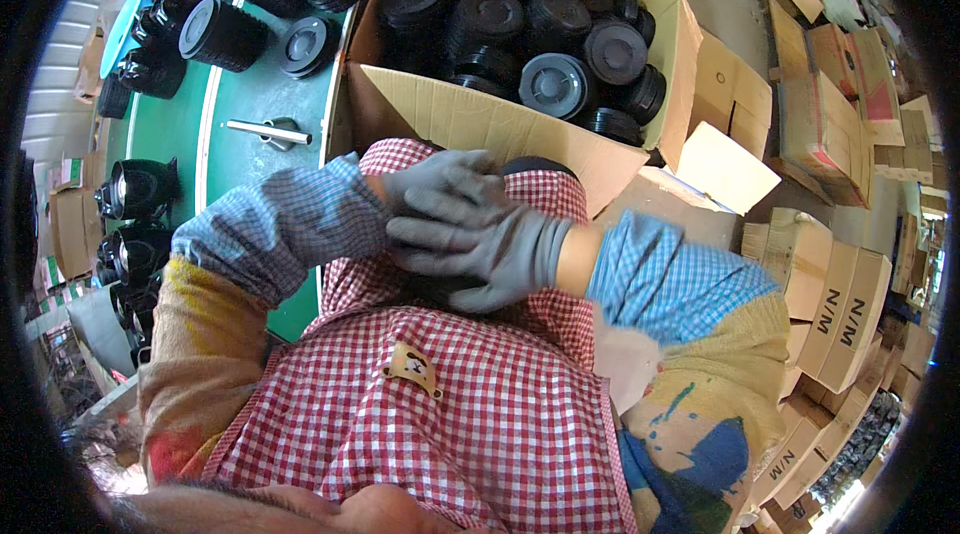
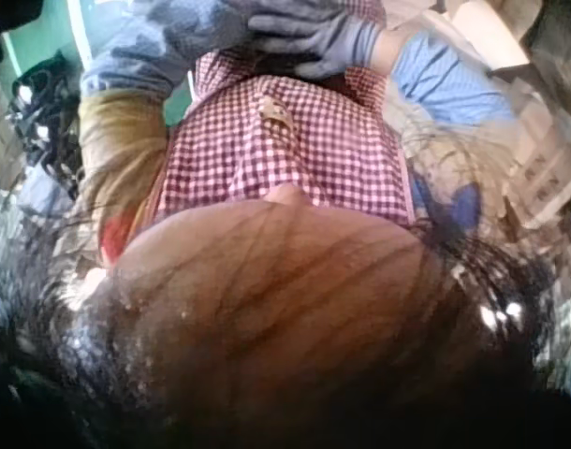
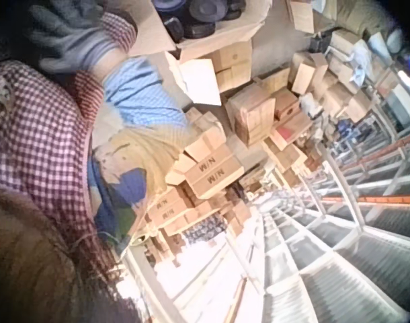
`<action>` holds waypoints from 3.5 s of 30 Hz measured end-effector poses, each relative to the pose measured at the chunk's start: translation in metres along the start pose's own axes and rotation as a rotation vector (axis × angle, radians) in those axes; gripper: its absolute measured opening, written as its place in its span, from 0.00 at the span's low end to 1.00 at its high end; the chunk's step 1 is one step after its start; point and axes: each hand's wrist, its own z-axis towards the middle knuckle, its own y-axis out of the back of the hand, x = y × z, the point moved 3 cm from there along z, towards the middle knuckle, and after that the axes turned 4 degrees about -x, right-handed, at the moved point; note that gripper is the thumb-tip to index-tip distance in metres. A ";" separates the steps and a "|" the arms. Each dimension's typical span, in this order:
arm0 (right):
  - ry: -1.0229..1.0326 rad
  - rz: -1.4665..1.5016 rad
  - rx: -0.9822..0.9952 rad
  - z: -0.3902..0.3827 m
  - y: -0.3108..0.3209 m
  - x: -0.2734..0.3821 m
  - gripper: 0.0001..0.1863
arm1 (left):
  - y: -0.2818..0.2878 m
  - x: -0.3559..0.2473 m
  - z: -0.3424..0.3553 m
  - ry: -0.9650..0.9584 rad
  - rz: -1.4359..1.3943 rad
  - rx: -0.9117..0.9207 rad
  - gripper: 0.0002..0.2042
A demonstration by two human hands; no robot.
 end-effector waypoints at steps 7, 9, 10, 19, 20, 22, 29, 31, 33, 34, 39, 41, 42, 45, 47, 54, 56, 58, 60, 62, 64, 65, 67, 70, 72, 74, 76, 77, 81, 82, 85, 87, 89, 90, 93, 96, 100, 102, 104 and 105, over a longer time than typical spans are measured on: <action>-0.220 -0.187 -0.164 0.008 0.004 0.027 0.32 | -0.022 -0.126 -0.012 -0.460 0.943 -0.160 0.16; -0.416 -0.214 -0.149 -0.030 0.018 0.008 0.44 | 0.052 -0.105 -0.041 -0.467 0.848 -0.561 0.17; -0.595 -0.118 -0.132 -0.044 0.018 0.003 0.49 | 0.119 -0.080 -0.056 -0.382 0.979 -0.764 0.20; -0.751 0.080 -0.660 -0.052 0.040 -0.008 0.41 | 0.236 -0.079 -0.209 0.331 1.380 -0.713 0.21; -0.693 0.028 -0.668 -0.050 0.050 -0.002 0.33 | 0.242 -0.063 -0.219 0.245 1.478 -0.726 0.23; -0.652 0.013 -0.648 -0.047 0.055 0.004 0.32 | 0.249 -0.040 -0.237 0.181 1.488 -0.951 0.25; -0.539 -0.092 -0.247 -0.007 0.045 0.047 0.42 | 0.236 -0.020 -0.235 0.255 0.972 -1.259 0.26; -0.532 -0.268 -0.072 0.010 0.033 0.069 0.47 | 0.210 -0.031 -0.235 0.126 1.018 -1.256 0.24; -0.661 -0.335 -0.041 0.007 0.003 0.076 0.47 | 0.174 -0.056 -0.236 0.182 0.911 -1.204 0.23; -0.682 -0.358 -0.069 0.003 -0.012 0.076 0.47 | 0.165 -0.062 -0.235 0.133 0.859 -1.210 0.23; -0.698 -0.379 -0.108 0.001 -0.033 0.078 0.42 | 0.146 -0.068 -0.229 -0.024 0.569 -1.192 0.22; -0.688 -0.355 -0.140 -0.001 -0.034 0.077 0.41 | 0.134 -0.071 -0.225 -0.059 0.545 -1.155 0.22; -0.685 -0.350 -0.137 -0.002 -0.031 0.075 0.41 | 0.129 -0.074 -0.222 -0.098 0.529 -1.121 0.22; -0.626 -0.280 -0.189 -0.008 0.001 0.064 0.41 | 0.111 -0.086 -0.215 -0.180 0.472 -0.934 0.20; -0.544 -0.283 -0.335 -0.018 0.033 0.053 0.41 | 0.077 -0.111 -0.216 -0.274 0.714 -0.766 0.19; -0.642 -0.287 0.033 0.016 0.100 0.025 0.22 | -0.046 -0.178 -0.185 -0.548 1.276 -0.410 0.16; -0.685 -0.184 0.018 0.003 0.104 0.020 0.20 | -0.046 -0.184 -0.178 -0.500 1.202 -0.380 0.16; -0.722 -0.078 -0.007 -0.011 0.101 0.016 0.19 | -0.044 -0.182 -0.170 -0.450 1.161 -0.334 0.16; -0.735 0.008 -0.029 -0.025 0.089 0.012 0.19 | -0.047 -0.173 -0.161 -0.444 1.199 -0.303 0.16; -0.758 0.021 -0.024 -0.039 0.078 0.004 0.19 | -0.052 -0.167 -0.153 -0.417 1.202 -0.306 0.15; -0.768 0.107 -0.037 -0.043 0.073 0.000 0.19 | -0.053 -0.167 -0.148 -0.371 1.157 -0.280 0.15; -0.773 0.149 -0.044 -0.045 0.071 -0.002 0.19 | -0.052 -0.167 -0.145 -0.348 1.134 -0.266 0.15; -0.776 0.153 -0.015 -0.045 0.066 -0.005 0.19 | -0.046 -0.160 -0.138 -0.360 1.116 -0.244 0.15; -0.806 0.152 0.051 -0.044 0.071 -0.002 0.19 | -0.038 -0.159 -0.126 -0.362 1.047 -0.184 0.14; -0.815 0.129 0.113 -0.045 0.074 0.000 0.19 | -0.036 -0.158 -0.120 -0.364 1.008 -0.152 0.14; -0.803 0.083 0.185 -0.048 0.076 0.000 0.18 | -0.038 -0.155 -0.116 -0.370 0.990 -0.135 0.14; -0.770 0.066 0.251 -0.047 0.079 0.002 0.18 | -0.042 -0.154 -0.117 -0.354 1.008 -0.098 0.13; -0.752 0.058 0.283 -0.045 0.081 0.004 0.18 | -0.041 -0.154 -0.117 -0.346 1.016 -0.080 0.13; -0.462 -0.135 0.385 -0.030 0.078 0.003 0.26 | -0.028 -0.148 -0.114 -0.263 0.971 -0.005 0.16; -0.518 -0.129 0.646 -0.020 0.078 -0.006 0.30 | -0.029 -0.149 -0.113 -0.254 0.996 -0.006 0.18; -0.281 -0.180 -0.027 -0.035 0.064 -0.017 0.36 | -0.031 -0.151 -0.104 -0.218 0.993 -0.015 0.19; -0.483 -0.018 0.012 -0.046 0.053 -0.008 0.45 | -0.023 -0.150 -0.095 -0.153 0.960 0.006 0.20; -0.529 0.029 -0.033 -0.035 0.051 0.006 0.47 | -0.005 -0.141 -0.084 -0.160 0.949 -0.036 0.20; -0.494 0.081 -0.011 -0.025 0.047 0.021 0.48 | -0.001 -0.145 -0.073 -0.170 0.946 -0.043 0.16; -0.467 0.294 0.009 0.017 0.037 0.059 0.51 | -0.005 -0.156 -0.029 -0.174 1.102 -0.014 0.17; -0.571 0.484 -0.162 0.026 0.039 0.041 0.49 | -0.005 -0.159 0.002 -0.084 1.009 -0.018 0.16; -0.624 1.135 -0.498 0.002 0.035 0.015 0.49 | 0.017 -0.152 -0.051 -0.997 0.971 -0.731 0.15; -0.654 1.237 -0.503 -0.002 0.035 0.013 0.56 | -0.009 -0.161 -0.114 -1.162 0.905 -0.682 0.13; -0.720 1.332 -0.464 0.005 0.039 0.019 0.59 | -0.065 -0.140 -0.136 -1.468 0.923 -0.364 0.13; -0.756 1.375 -0.441 0.006 0.041 0.021 0.60 | -0.102 -0.143 -0.142 -1.345 1.005 -0.144 0.16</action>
